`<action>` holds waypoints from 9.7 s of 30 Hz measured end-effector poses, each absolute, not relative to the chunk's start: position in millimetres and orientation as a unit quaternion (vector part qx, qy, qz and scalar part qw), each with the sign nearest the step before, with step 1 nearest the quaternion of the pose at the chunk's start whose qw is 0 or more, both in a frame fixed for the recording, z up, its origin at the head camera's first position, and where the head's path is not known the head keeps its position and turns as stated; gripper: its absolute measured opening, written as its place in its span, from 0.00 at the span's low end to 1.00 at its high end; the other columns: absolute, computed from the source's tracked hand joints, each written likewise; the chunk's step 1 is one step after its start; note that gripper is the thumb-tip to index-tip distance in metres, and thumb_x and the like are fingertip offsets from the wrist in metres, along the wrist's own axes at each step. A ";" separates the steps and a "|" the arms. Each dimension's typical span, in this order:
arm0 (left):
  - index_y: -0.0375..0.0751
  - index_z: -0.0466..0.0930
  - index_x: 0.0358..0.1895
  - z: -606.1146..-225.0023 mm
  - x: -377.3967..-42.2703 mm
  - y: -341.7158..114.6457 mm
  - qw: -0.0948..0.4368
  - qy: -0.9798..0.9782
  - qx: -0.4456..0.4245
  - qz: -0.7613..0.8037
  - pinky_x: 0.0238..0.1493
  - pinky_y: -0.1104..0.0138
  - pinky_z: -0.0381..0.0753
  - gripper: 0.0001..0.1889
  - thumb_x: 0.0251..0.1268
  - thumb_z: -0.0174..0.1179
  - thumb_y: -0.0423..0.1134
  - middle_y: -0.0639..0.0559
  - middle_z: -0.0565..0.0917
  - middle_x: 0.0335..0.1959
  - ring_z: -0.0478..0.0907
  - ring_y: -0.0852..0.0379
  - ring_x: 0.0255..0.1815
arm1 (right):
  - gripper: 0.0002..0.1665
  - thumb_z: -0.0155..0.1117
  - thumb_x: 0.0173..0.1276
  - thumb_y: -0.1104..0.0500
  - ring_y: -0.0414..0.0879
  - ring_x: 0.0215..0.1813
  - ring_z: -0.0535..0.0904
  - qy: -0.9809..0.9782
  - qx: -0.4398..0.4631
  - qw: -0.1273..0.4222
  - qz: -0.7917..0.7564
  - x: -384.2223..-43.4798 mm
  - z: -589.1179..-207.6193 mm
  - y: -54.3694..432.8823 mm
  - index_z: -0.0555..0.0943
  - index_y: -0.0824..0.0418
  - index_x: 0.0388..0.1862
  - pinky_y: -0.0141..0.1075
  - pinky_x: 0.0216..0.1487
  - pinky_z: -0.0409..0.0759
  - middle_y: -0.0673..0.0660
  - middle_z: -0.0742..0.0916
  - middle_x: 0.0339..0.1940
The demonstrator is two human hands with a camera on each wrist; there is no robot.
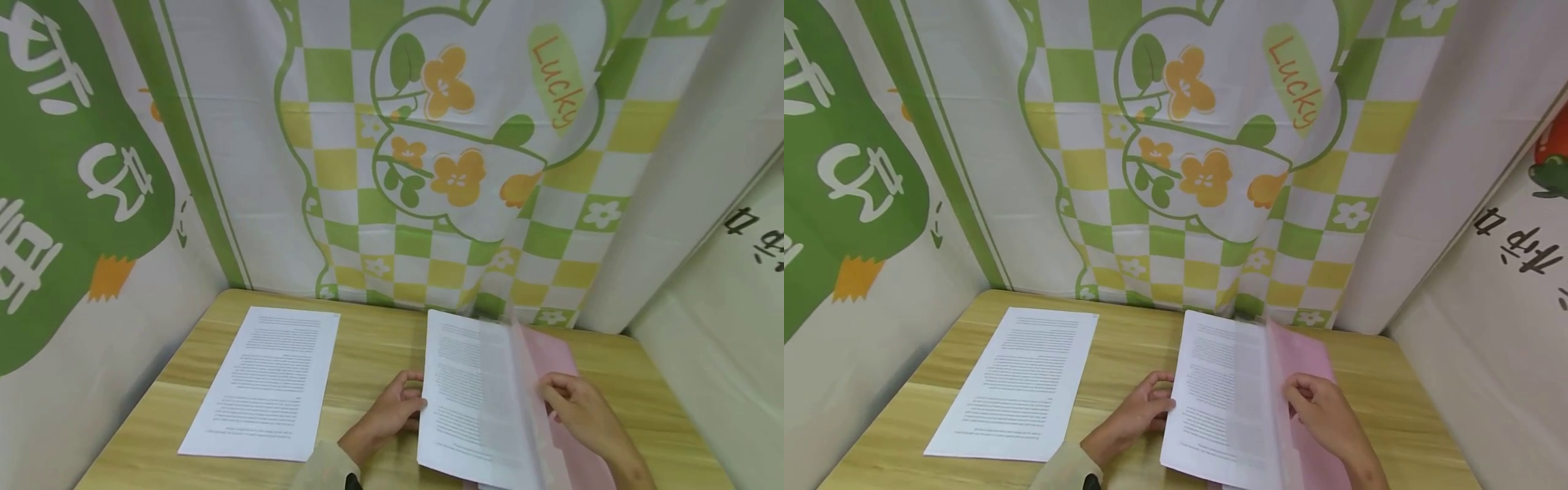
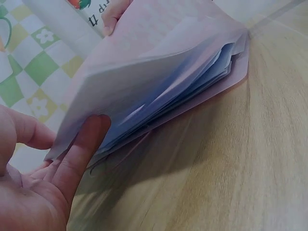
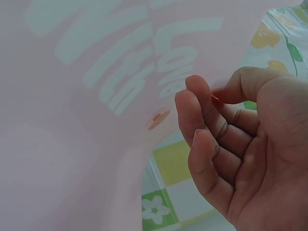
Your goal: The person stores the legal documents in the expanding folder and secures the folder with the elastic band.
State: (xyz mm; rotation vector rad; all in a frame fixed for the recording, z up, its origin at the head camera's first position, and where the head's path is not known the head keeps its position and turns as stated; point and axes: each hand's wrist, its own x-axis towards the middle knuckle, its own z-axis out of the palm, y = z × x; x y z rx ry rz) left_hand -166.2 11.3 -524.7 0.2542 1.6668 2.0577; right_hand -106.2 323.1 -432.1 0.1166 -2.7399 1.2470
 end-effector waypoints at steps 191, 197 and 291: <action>0.15 0.59 0.66 -496.9 -181.6 -256.2 0.006 0.973 -0.090 0.212 0.42 0.42 0.76 0.52 0.52 0.79 0.49 0.20 0.67 0.47 0.74 0.30 0.43 | 0.11 0.59 0.79 0.62 0.43 0.26 0.77 -0.901 0.032 0.047 0.430 -111.5 -445.9 322.5 0.83 0.62 0.35 0.34 0.29 0.78 0.48 0.78 0.21; 0.21 0.53 0.73 -494.2 -181.9 -262.8 0.034 0.960 -0.093 0.260 0.38 0.41 0.78 0.52 0.55 0.78 0.42 0.18 0.62 0.53 0.77 0.30 0.39 | 0.11 0.59 0.79 0.62 0.42 0.26 0.77 -0.900 0.027 0.048 0.433 -111.5 -446.0 320.3 0.83 0.63 0.34 0.34 0.30 0.79 0.48 0.79 0.22; 0.27 0.50 0.78 -519.5 -165.7 -107.5 0.236 0.568 0.103 0.782 0.49 0.59 0.84 0.37 0.72 0.57 0.25 0.38 0.82 0.55 0.84 0.45 0.49 | 0.10 0.61 0.76 0.63 0.42 0.27 0.81 -0.903 0.000 0.005 0.429 -113.1 -464.6 293.3 0.83 0.60 0.32 0.34 0.30 0.79 0.49 0.83 0.22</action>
